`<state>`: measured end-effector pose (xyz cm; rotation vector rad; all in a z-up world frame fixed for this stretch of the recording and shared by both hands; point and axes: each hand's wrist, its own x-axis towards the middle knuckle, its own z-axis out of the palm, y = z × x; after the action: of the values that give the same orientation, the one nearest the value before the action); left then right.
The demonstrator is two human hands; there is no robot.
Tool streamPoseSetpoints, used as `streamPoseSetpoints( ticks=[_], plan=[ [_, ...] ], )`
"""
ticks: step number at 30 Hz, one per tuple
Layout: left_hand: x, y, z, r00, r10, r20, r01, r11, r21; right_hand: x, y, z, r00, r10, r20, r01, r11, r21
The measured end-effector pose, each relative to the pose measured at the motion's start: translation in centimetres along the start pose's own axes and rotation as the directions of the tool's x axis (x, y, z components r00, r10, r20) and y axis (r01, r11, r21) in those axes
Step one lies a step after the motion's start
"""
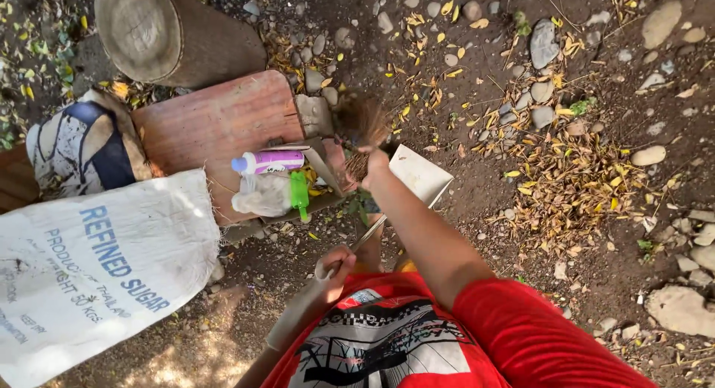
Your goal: The recorder uses a hand broom and dustpan to sweep up dry leaves and dirt from an outdoor ground area, then empties the dustpan into a blue bucket.
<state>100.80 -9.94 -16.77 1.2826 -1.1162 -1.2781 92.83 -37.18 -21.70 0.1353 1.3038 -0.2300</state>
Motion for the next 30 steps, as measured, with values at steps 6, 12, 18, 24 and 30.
streamPoseSetpoints(
  ticks=[6,12,18,24,30],
  plan=[
    [2.2,4.6,-0.8,0.943,-0.317,0.101,0.317,0.948,0.018,-4.3,2.6,0.5,0.998,-0.024,0.058,0.023,1.000,0.019],
    [1.7,2.6,-0.8,0.906,-0.409,0.107,0.405,0.913,0.054,8.6,-0.1,-15.8,0.983,-0.167,0.081,0.146,0.965,0.220],
    [1.0,-3.9,-1.3,0.973,-0.137,0.184,0.130,0.990,0.055,-8.0,5.0,-11.9,0.983,-0.182,0.034,0.181,0.983,0.031],
    [1.8,-3.9,-0.7,0.954,-0.196,0.225,0.172,0.978,0.121,-0.3,2.8,-20.1,0.989,-0.128,-0.080,0.131,0.991,0.030],
    [2.3,-1.3,0.3,0.960,-0.148,0.239,0.124,0.986,0.112,-6.1,5.9,-25.2,0.915,-0.358,-0.186,0.363,0.932,-0.011]
  ],
)
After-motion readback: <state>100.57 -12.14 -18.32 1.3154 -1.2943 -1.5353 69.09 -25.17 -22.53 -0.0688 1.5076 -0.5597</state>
